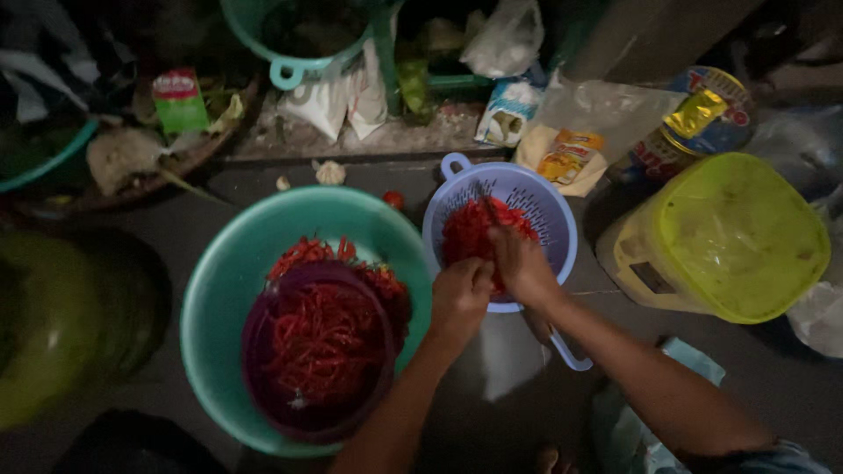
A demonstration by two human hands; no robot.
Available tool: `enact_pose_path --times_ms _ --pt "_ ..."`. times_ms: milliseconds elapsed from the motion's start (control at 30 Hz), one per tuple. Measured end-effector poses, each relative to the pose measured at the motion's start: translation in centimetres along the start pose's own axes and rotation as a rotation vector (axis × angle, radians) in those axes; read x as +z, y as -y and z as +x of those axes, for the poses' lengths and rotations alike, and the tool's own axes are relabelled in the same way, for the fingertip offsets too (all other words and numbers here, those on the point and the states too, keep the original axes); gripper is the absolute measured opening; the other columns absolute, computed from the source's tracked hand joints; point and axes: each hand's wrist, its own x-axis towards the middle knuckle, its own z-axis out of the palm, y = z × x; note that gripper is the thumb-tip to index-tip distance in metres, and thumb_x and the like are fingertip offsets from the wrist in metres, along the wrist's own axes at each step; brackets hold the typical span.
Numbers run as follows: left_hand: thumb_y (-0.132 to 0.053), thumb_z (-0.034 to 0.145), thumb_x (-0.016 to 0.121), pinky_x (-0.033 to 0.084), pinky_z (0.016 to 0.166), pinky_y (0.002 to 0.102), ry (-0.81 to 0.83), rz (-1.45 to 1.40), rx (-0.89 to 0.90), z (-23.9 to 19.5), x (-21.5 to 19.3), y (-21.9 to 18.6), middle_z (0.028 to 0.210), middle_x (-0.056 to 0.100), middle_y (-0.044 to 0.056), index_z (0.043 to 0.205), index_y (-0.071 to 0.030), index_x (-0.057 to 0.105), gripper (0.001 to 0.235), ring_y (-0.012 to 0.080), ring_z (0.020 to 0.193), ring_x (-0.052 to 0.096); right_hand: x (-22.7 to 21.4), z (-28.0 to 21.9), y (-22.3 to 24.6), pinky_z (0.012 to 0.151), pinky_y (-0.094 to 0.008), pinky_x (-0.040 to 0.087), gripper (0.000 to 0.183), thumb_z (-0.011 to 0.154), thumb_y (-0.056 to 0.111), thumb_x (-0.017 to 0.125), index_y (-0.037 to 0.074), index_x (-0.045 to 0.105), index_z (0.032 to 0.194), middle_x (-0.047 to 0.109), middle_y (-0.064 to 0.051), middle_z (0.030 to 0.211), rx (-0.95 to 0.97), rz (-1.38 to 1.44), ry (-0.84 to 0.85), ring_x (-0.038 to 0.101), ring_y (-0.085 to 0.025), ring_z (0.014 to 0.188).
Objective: The person removes stems from red chilies by hand in a green basin and transfers them to a purple bowl. Then, the person uses a knife to chop the chilies in a white colander, moving the chopped pieces into the same purple bowl.
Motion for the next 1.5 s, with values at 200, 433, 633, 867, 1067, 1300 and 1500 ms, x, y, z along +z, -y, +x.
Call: enact_pose_path --times_ms 200,433,633,867,1067,1300,1500 --pt "-0.02 0.104 0.055 0.056 0.066 0.043 0.136 0.012 -0.219 1.0 -0.2 0.0 0.076 0.071 0.016 0.1 -0.002 0.073 0.026 0.0306 0.066 0.071 -3.5 -0.1 0.0 0.066 -0.048 0.053 0.046 0.107 0.033 0.048 -0.003 0.051 0.135 0.066 -0.026 0.076 0.49 0.285 0.139 0.071 -0.038 0.073" --pt "-0.018 0.097 0.054 0.054 0.082 0.048 0.66 0.327 0.019 -1.8 -1.5 -3.1 0.099 0.071 0.014 0.108 -0.009 0.072 0.023 0.0317 0.088 0.069 -4.5 0.5 -0.1 0.067 -0.049 0.052 0.041 0.106 0.039 0.049 0.002 0.062 0.118 0.067 -0.023 0.075 0.679 0.345 0.193 0.069 -0.033 0.07" --pt "-0.024 0.092 0.064 0.04 0.107 0.055 0.892 0.687 0.157 -5.7 -2.1 -2.7 0.128 0.062 0.02 0.116 -0.006 0.07 0.03 0.0365 0.127 0.053 -2.8 1.9 -2.1 0.076 -0.052 0.052 0.043 0.104 0.04 0.057 -0.001 0.065 0.115 0.069 -0.026 0.091 0.44 0.135 0.271 0.069 -0.042 0.088" --pt "-0.021 0.088 0.063 0.021 0.119 0.066 0.596 0.926 0.397 -8.1 -6.1 1.9 0.151 0.051 0.011 0.123 -0.007 0.07 0.038 0.0276 0.151 0.031 -0.9 0.8 2.7 0.086 -0.046 0.054 0.053 0.088 0.049 0.071 0.005 0.069 0.118 0.072 -0.021 0.107 0.242 0.077 0.834 0.072 -0.035 0.097" --pt "-0.025 0.089 0.062 0.026 0.116 0.058 0.748 0.959 0.51 -9.9 -10.6 2.2 0.156 0.048 0.012 0.128 -0.007 0.068 0.044 0.0325 0.149 0.031 -0.6 -2.5 5.5 0.086 -0.046 0.057 0.041 0.089 0.026 0.067 0.008 0.066 0.125 0.072 -0.02 0.113 0.15 0.038 0.875 0.072 -0.035 0.099" --pt "-0.029 0.096 0.064 0.052 0.094 0.048 0.646 0.658 0.212 -8.2 -21.9 4.0 0.107 0.07 0.012 0.1 -0.012 0.073 0.02 0.032 0.106 0.067 -1.6 -6.1 8.8 0.089 -0.042 0.056 0.037 0.088 0.029 0.068 0.016 0.067 0.123 0.072 -0.011 0.112 -0.023 -0.023 0.941 0.07 -0.029 0.104" --pt "-0.042 0.102 0.062 0.055 0.065 0.051 0.137 0.813 -0.238 -5.9 -25.5 6.8 0.081 0.068 0.019 0.083 -0.004 0.071 0.043 0.0385 0.072 0.068 -2.8 -5.1 9.9 0.091 -0.036 0.056 0.053 0.094 0.04 0.06 0.023 0.055 0.144 0.071 -0.003 0.118 0.396 0.213 1.305 0.071 -0.018 0.107"
